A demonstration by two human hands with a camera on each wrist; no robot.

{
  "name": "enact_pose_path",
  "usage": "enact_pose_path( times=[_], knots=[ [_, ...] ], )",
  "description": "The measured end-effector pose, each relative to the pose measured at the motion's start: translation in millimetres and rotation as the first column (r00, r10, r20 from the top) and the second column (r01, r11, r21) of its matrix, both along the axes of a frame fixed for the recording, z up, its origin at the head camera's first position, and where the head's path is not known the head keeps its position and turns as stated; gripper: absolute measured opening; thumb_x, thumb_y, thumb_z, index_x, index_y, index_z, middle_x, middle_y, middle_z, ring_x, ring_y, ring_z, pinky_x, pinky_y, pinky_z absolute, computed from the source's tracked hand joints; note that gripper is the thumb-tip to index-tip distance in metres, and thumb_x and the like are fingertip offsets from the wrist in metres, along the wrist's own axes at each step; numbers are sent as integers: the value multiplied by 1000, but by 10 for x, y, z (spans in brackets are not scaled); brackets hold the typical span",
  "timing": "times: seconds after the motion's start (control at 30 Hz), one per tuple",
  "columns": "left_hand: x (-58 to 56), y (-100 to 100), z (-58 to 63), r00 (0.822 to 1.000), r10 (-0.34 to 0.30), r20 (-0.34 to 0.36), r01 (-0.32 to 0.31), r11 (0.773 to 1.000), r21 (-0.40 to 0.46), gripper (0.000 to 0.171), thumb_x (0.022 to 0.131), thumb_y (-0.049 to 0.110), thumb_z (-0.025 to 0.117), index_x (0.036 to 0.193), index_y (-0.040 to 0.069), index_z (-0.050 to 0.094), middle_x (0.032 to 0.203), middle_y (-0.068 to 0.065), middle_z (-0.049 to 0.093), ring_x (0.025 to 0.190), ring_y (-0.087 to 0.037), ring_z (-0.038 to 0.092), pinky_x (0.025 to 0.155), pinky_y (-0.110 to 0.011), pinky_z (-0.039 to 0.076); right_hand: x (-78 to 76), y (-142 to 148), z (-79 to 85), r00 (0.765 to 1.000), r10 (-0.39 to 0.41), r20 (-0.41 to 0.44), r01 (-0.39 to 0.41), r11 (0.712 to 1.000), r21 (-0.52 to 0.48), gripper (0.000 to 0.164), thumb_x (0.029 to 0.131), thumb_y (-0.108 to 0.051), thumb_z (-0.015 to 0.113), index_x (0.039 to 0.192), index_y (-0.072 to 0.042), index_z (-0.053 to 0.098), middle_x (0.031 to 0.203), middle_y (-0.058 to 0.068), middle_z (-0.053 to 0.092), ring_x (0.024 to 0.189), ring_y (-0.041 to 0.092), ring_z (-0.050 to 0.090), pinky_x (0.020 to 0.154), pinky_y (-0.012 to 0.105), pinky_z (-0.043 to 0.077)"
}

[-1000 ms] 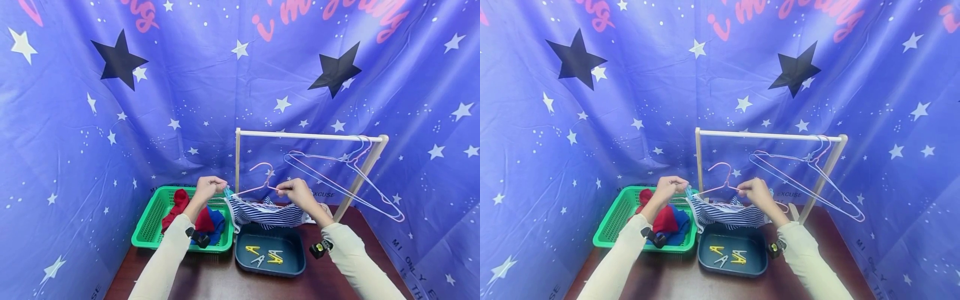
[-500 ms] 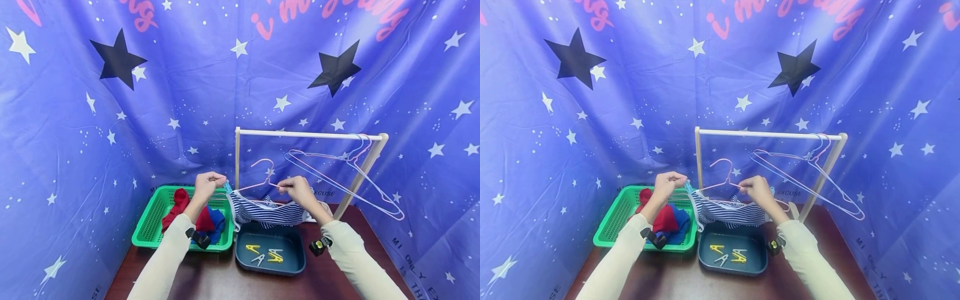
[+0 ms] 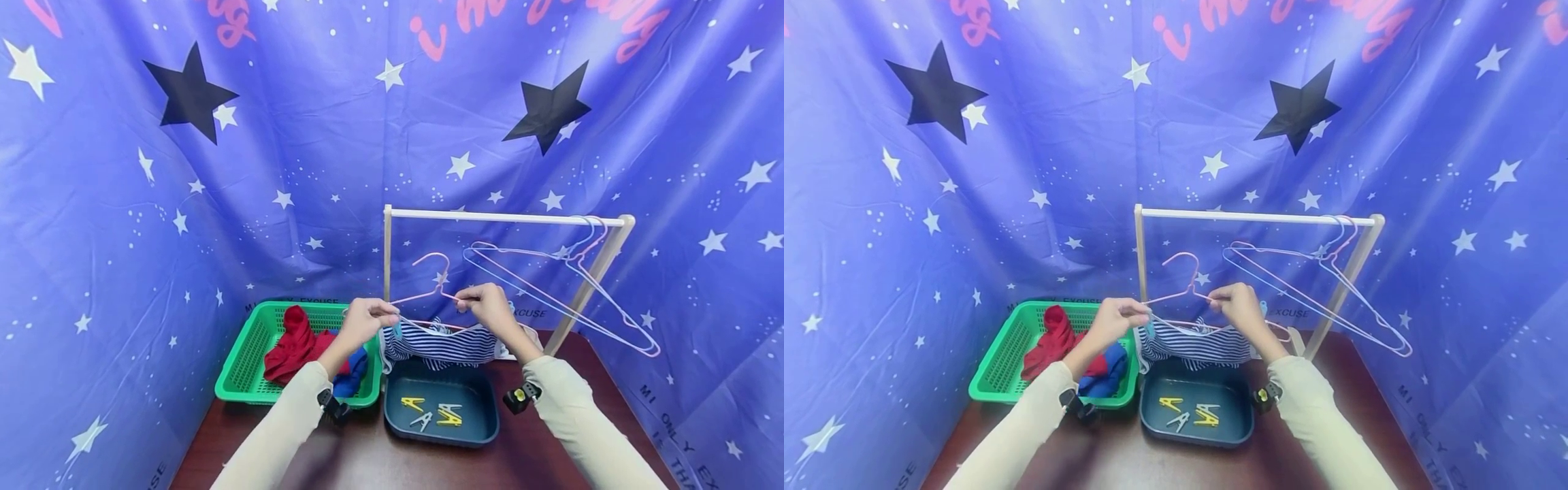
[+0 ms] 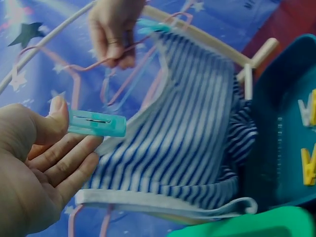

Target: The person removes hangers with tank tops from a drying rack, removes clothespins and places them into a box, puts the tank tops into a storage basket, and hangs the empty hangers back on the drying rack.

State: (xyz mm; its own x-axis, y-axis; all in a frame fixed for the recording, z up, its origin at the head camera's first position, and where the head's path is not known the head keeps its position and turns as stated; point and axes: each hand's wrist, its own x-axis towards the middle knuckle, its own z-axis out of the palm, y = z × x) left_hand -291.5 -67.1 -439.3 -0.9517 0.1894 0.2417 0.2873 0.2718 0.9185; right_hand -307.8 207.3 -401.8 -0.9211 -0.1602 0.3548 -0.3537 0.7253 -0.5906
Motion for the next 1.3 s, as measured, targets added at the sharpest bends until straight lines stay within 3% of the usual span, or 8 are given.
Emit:
enact_pose_path(
  times=[0.3, 0.5, 0.8, 0.9, 1.0, 1.13, 1.2, 1.3],
  knots=[
    [72, 210, -295, 987, -150, -50, 141, 980, -143, 17, 84, 2, 80, 99, -4, 78, 93, -19, 78, 84, -29, 76, 71, -23, 59, 20, 66, 17, 1000, 2, 6, -1, 999, -34, 5, 85, 3, 76, 88, 2, 80, 80, 16, 77, 73, 19, 70, 58, 20, 41],
    [105, 341, -454, 973, -230, -11, 223, 954, -198, 22, 83, 2, 81, 103, -6, 76, 96, -19, 78, 89, -30, 76, 75, -25, 60, 42, 130, 29, 1000, -4, 17, 5, 999, -44, 6, 86, 2, 75, 90, 3, 80, 81, 18, 77, 74, 21, 71, 53, 21, 37],
    [126, 564, -677, 965, -259, 51, 261, 911, -319, 28, 83, 12, 84, 106, -1, 77, 96, -12, 79, 81, -14, 74, 70, -21, 57, 55, 178, 57, 998, -50, 29, 51, 996, -67, 8, 86, 0, 76, 93, 3, 80, 87, 20, 77, 74, 11, 70, 51, 20, 34],
    [143, 633, -754, 963, -266, 40, 261, 886, -384, 30, 82, 15, 86, 106, 0, 78, 95, -9, 79, 81, -10, 73, 71, -20, 56, 65, 197, 79, 998, -60, 27, 61, 996, -64, 9, 87, -1, 76, 94, 2, 80, 86, 19, 78, 77, 16, 73, 53, 20, 35],
    [161, 699, -831, 959, -285, -7, 241, 827, -508, 30, 81, 20, 87, 107, 6, 79, 95, -3, 79, 85, -9, 72, 75, -19, 56, 71, 219, 84, 997, -63, 36, 65, 995, -70, 10, 88, -1, 75, 95, 2, 80, 84, 19, 78, 80, 25, 76, 51, 20, 33],
    [188, 778, -930, 932, -350, -94, 191, 695, -693, 29, 84, 28, 84, 110, 15, 80, 101, 6, 79, 92, -7, 73, 77, -19, 56, 70, 248, 71, 998, -54, 44, 58, 995, -85, 10, 88, 1, 74, 96, 3, 80, 85, 20, 77, 83, 34, 76, 49, 21, 30],
    [199, 813, -985, 906, -397, -148, 145, 618, -772, 28, 86, 31, 82, 111, 17, 79, 103, 8, 78, 93, -6, 72, 77, -20, 56, 67, 258, 65, 998, -47, 48, 52, 994, -94, 11, 89, 2, 73, 97, 5, 79, 87, 22, 77, 84, 36, 77, 49, 20, 32],
    [218, 859, -1061, 850, -475, -228, 62, 519, -852, 25, 89, 32, 79, 109, 17, 78, 99, 9, 77, 90, -6, 71, 75, -21, 56, 62, 268, 64, 997, -42, 57, 48, 993, -108, 11, 89, 3, 72, 98, 7, 78, 90, 23, 77, 85, 37, 77, 51, 19, 35]
  ],
)
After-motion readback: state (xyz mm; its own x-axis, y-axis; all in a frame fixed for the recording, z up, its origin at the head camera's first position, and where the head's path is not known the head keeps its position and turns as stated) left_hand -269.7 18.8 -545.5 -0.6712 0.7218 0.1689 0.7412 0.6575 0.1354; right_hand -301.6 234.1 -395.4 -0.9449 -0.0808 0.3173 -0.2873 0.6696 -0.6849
